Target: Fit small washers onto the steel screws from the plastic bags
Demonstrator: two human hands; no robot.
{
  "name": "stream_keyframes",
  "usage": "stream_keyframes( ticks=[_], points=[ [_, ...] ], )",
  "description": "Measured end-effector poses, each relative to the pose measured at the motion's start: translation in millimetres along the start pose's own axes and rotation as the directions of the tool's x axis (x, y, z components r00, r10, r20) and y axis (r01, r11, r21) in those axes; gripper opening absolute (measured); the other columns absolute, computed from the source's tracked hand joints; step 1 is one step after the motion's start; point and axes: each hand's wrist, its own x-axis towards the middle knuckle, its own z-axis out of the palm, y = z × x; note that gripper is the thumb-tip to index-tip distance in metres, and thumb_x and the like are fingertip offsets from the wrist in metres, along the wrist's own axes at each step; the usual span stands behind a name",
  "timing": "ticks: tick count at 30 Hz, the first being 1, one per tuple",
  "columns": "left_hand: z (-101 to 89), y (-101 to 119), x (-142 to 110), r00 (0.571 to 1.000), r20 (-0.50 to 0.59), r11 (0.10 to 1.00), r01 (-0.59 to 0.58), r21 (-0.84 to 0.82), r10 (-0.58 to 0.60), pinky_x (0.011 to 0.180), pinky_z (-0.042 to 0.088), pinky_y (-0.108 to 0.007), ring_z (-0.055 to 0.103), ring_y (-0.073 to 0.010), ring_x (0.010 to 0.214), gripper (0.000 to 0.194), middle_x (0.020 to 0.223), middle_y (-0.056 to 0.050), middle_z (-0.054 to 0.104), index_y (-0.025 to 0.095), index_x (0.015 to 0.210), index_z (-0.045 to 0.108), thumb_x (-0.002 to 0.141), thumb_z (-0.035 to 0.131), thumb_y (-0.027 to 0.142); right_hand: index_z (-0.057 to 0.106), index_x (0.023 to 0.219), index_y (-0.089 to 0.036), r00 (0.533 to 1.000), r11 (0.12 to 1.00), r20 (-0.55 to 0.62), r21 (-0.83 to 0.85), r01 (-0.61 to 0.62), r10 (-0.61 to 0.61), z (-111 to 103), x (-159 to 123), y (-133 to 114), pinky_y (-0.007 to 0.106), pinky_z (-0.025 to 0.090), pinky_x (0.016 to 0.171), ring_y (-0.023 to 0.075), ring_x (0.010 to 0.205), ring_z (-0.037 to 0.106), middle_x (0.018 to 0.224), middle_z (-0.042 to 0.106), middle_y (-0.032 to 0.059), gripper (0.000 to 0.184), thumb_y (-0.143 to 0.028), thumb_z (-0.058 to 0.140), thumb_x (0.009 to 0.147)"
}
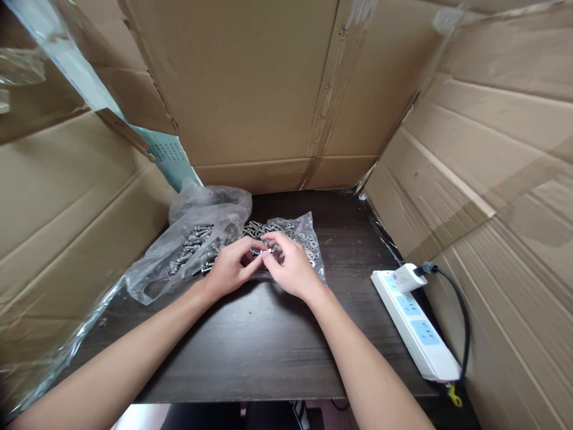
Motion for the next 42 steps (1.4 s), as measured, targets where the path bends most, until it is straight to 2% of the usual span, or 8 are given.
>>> stream_keyframes(
  ticks=[4,9,15,20,25,31,35,42],
  points=[
    [0.3,0.1,-0.2,1.0,-0.001,1.0,-0.005,0.016,0.005,0.06,0.049,-0.021,0.063,-0.0097,0.062,0.01,0.091,-0.002,0.07,0.018,0.106,0.067,0.099,0.061,0.022,0.065,0.119,-0.021,0.999,0.998,0.028,-0.041,-0.037,0.038,-0.2,-0.6,-0.3,0.03,0.046,0.067,0.0157,0.064,0.058,0.072,0.062,-0.0014,0.031,-0.036,0.044,0.102],
    [-0.4,0.6,0.1,1.0,-0.001,1.0,0.01,0.015,-0.01,0.061,0.049,-0.022,0.063,-0.0099,0.062,0.011,0.094,-0.002,0.072,0.019,0.105,0.067,0.098,0.06,0.021,0.056,0.135,-0.021,0.999,1.0,0.032,-0.012,0.007,-0.007,-1.0,-1.3,-1.7,0.029,0.047,0.066,0.0136,0.067,0.058,0.101,0.066,0.0033,0.042,-0.028,0.055,0.093],
    [0.0,0.4,-0.1,1.0,-0.001,1.0,0.016,0.022,-0.016,0.061,0.049,-0.022,0.063,-0.0102,0.062,0.011,0.092,-0.003,0.072,0.019,0.106,0.068,0.099,0.06,0.023,0.064,0.12,-0.021,0.999,0.999,0.048,-0.042,0.012,-0.01,-0.8,-1.0,0.9,0.03,0.046,0.069,0.0161,0.066,0.059,0.074,0.063,-0.0006,0.029,-0.032,0.042,0.103],
    [-0.1,0.2,-0.4,1.0,0.008,1.0,0.023,0.0,-0.023,0.062,0.05,-0.022,0.063,-0.0096,0.062,0.011,0.096,-0.003,0.072,0.019,0.105,0.068,0.098,0.06,0.022,0.065,0.119,-0.02,0.997,0.996,0.014,-0.059,0.072,-0.071,-2.2,-1.0,1.9,0.03,0.048,0.075,0.018,0.081,0.063,0.101,0.07,0.006,0.027,-0.028,0.053,0.097],
    [0.0,0.6,-0.1,1.0,0.002,1.0,0.006,0.018,-0.006,0.062,0.049,-0.022,0.063,-0.0099,0.062,0.01,0.093,-0.002,0.071,0.018,0.106,0.068,0.098,0.061,0.022,0.067,0.112,-0.021,0.998,0.998,0.053,-0.059,0.021,-0.018,-3.0,-0.9,0.8,0.03,0.046,0.071,0.016,0.069,0.06,0.083,0.068,0.0018,0.03,-0.032,0.04,0.104],
    [-0.9,0.4,-0.2,1.0,-0.001,1.0,0.013,0.017,-0.013,0.062,0.05,-0.022,0.063,-0.0101,0.063,0.011,0.095,-0.003,0.072,0.019,0.106,0.068,0.099,0.06,0.022,0.065,0.121,-0.021,0.998,0.997,0.025,-0.048,0.067,-0.065,-3.6,-0.5,1.4,0.03,0.049,0.073,0.0174,0.079,0.063,0.101,0.069,0.0053,0.029,-0.027,0.055,0.094],
    [-0.2,0.7,-0.5,1.0,0.01,1.0,0.003,0.024,-0.003,0.061,0.05,-0.022,0.062,-0.0098,0.062,0.012,0.092,-0.003,0.071,0.019,0.106,0.068,0.1,0.06,0.023,0.066,0.117,-0.022,0.997,0.999,0.08,-0.052,0.011,-0.007,-3.0,-0.6,1.2,0.03,0.046,0.071,0.0168,0.07,0.061,0.079,0.067,0.0005,0.029,-0.03,0.041,0.104],
    [-0.4,-0.2,-0.2,1.0,0.001,1.0,0.012,0.012,-0.012,0.063,0.051,-0.022,0.064,-0.0102,0.064,0.012,0.094,-0.003,0.072,0.019,0.106,0.069,0.099,0.06,0.022,0.063,0.125,-0.021,0.999,0.998,0.045,-0.046,0.03,-0.028,-2.4,-0.9,0.7,0.03,0.049,0.073,0.0162,0.074,0.061,0.1,0.069,0.0048,0.031,-0.029,0.054,0.096]
  ],
)
